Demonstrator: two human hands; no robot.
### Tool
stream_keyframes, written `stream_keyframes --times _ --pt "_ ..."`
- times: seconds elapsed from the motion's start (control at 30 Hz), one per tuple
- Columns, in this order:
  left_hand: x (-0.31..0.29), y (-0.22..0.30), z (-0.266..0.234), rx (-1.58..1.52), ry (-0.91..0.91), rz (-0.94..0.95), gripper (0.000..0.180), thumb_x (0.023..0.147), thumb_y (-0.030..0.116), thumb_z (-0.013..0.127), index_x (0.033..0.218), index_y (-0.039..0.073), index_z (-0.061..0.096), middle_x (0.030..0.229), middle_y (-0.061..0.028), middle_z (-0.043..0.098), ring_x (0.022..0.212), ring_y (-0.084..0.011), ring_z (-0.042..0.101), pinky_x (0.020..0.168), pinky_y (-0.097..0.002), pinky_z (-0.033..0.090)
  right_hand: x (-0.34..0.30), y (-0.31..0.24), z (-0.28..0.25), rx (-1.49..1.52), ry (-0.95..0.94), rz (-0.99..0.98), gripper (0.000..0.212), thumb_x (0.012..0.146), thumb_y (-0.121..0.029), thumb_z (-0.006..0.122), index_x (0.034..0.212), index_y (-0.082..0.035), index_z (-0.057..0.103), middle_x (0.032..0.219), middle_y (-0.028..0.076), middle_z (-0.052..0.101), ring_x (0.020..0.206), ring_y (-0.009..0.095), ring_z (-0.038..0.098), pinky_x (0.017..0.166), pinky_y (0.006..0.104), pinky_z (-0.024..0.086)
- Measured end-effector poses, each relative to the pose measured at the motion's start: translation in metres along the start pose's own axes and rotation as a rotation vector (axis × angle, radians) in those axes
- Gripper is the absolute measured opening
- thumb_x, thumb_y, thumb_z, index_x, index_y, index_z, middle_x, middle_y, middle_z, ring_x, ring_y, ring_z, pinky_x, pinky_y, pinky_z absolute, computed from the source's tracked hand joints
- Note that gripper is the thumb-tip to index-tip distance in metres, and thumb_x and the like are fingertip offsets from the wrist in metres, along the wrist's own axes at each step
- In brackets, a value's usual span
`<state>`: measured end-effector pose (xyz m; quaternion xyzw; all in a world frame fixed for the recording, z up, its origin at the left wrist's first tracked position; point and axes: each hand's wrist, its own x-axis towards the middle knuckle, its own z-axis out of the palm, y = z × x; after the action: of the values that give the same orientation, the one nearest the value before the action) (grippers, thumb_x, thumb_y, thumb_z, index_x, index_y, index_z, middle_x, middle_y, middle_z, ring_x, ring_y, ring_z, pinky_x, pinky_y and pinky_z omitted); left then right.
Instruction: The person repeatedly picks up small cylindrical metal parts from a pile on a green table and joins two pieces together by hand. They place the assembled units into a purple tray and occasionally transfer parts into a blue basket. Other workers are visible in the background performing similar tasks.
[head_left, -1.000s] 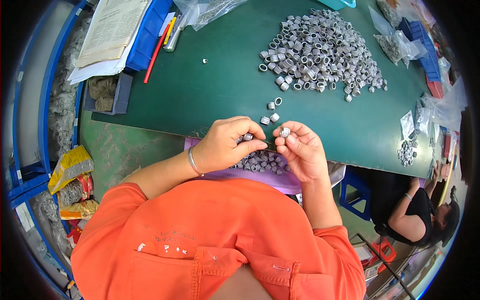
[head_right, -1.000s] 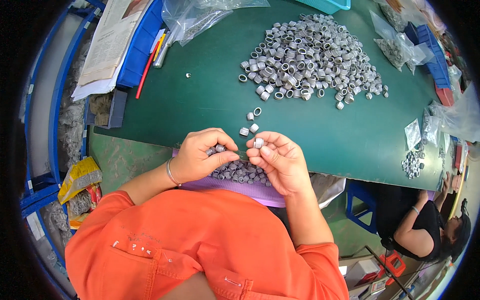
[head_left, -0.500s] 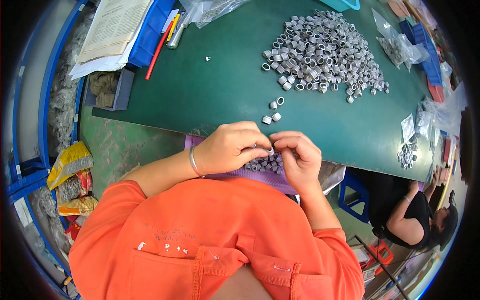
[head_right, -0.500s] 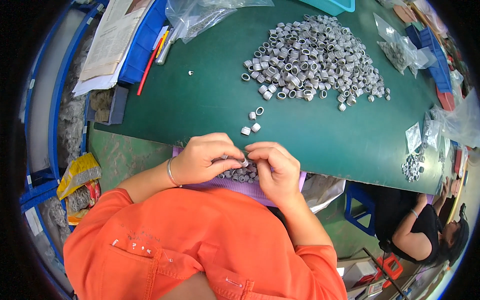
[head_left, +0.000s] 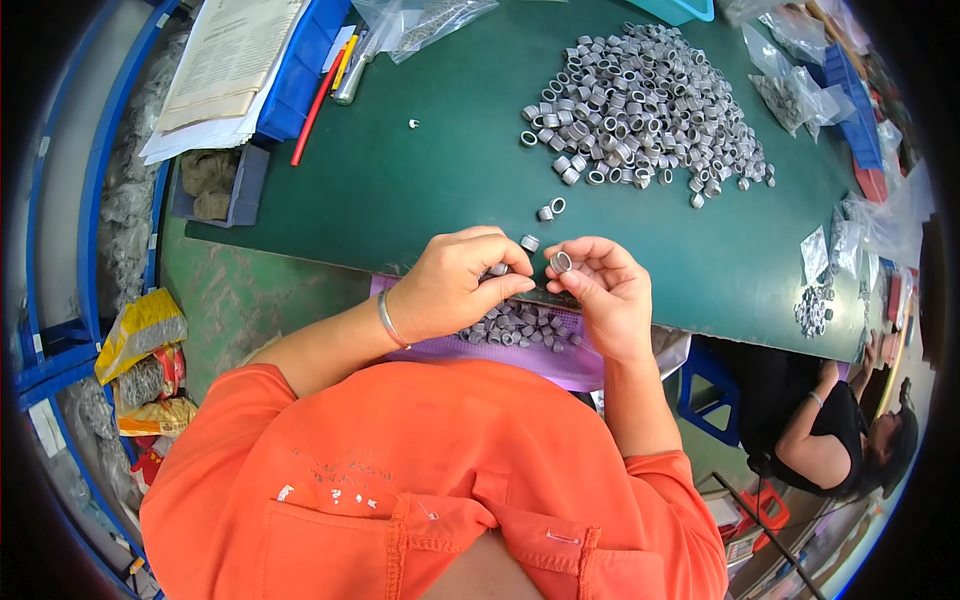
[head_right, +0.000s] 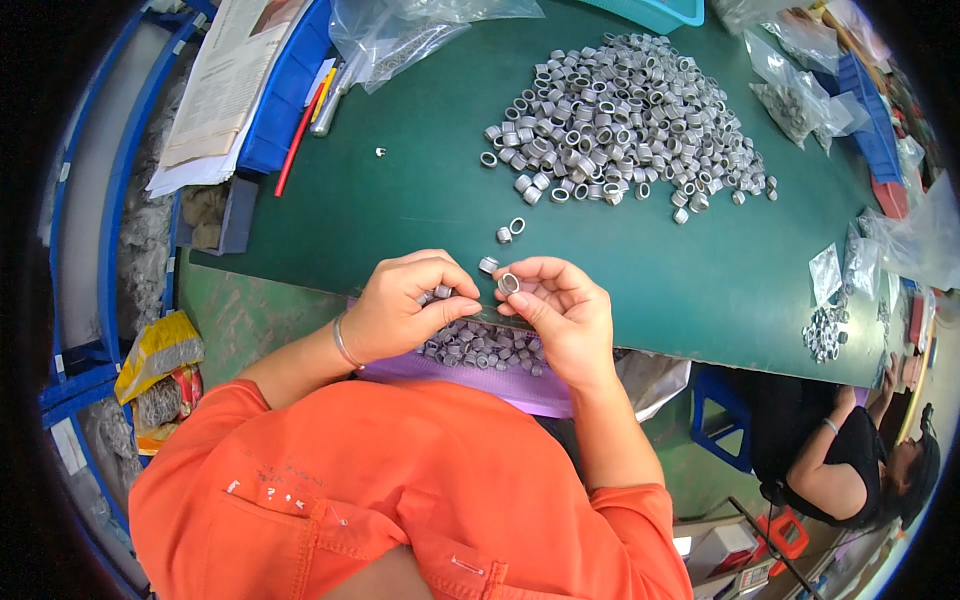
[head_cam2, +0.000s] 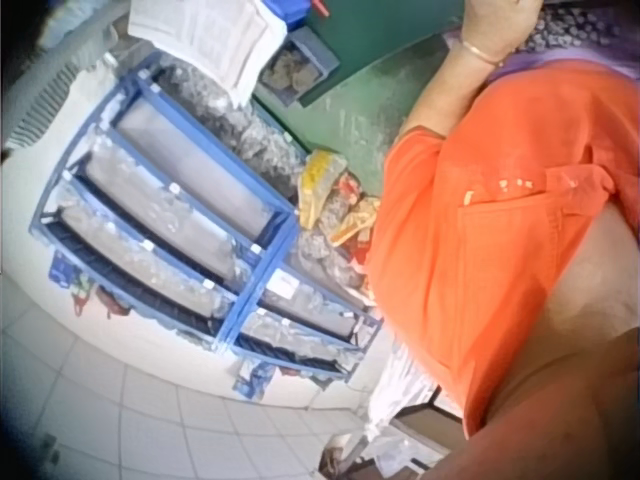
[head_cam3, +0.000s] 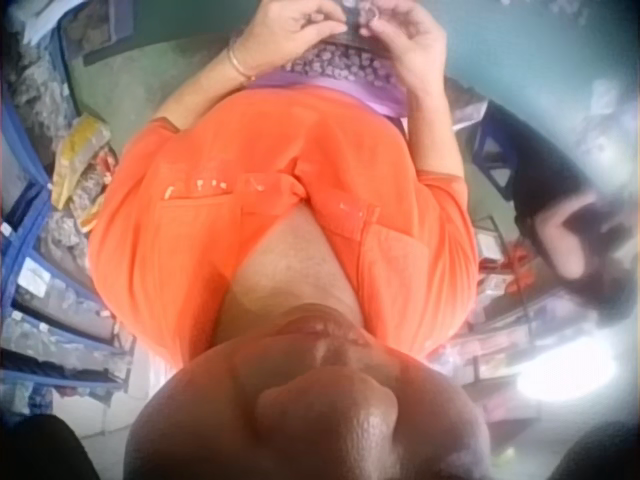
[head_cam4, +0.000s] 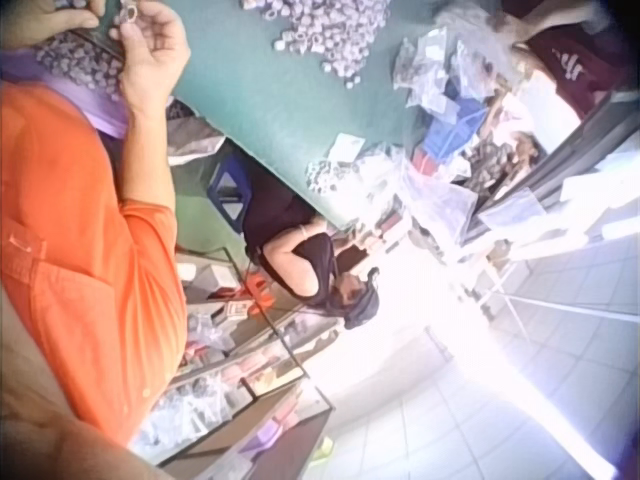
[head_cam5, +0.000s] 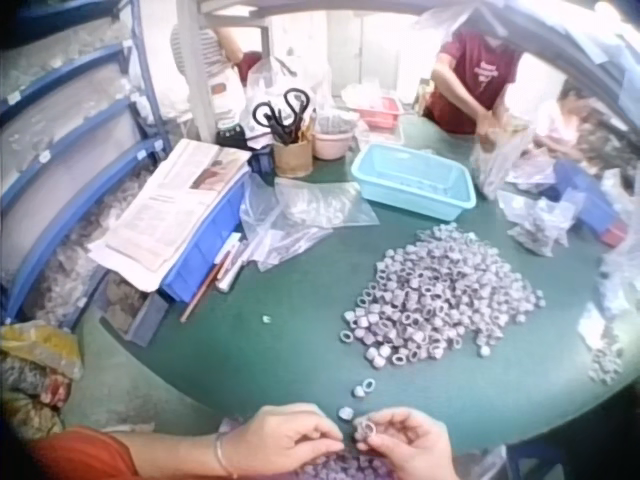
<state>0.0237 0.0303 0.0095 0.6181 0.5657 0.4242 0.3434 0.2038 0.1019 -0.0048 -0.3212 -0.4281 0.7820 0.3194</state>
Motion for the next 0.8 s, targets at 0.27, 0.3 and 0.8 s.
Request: stream_keyframes --times 0.27,0.3,0.8 --pt "0.001 0.008 0.006 -0.031 -0.023 0.017 0.013 0.072 0.004 0.070 0.083 0.003 0.062 0.076 -0.0068 0.061 0.063 -0.0141 0.057 0.055 -0.0240 0.045 -0.011 0.005 -0.004 0.165 -0.123 0.012 0.017 0.084 0.005 0.054 0.100 0.004 0.051 0.098 0.015 0.061 0.081 0.016 0.062 0.067 0.0252 0.052" --pt "-0.003 0.005 0.000 -0.024 -0.064 0.014 0.012 0.072 0.006 0.070 0.082 0.004 0.063 0.074 -0.0065 0.060 0.062 -0.0152 0.057 0.053 -0.0252 0.045 -0.013 0.001 -0.001 0.065 -0.142 0.048 0.015 0.084 0.003 0.054 0.100 0.003 0.051 0.097 0.015 0.061 0.079 0.015 0.062 0.065 0.0247 0.051" --pt "-0.007 0.000 -0.007 -0.066 0.042 -0.151 0.012 0.073 0.007 0.070 0.079 0.003 0.061 0.073 -0.0059 0.061 0.063 -0.0126 0.057 0.056 -0.0245 0.044 0.009 0.011 0.010 -0.151 -0.126 -0.180 0.030 0.073 0.014 0.058 0.096 -0.002 0.050 0.101 0.009 0.052 0.088 0.015 0.054 0.074 0.0248 0.046"
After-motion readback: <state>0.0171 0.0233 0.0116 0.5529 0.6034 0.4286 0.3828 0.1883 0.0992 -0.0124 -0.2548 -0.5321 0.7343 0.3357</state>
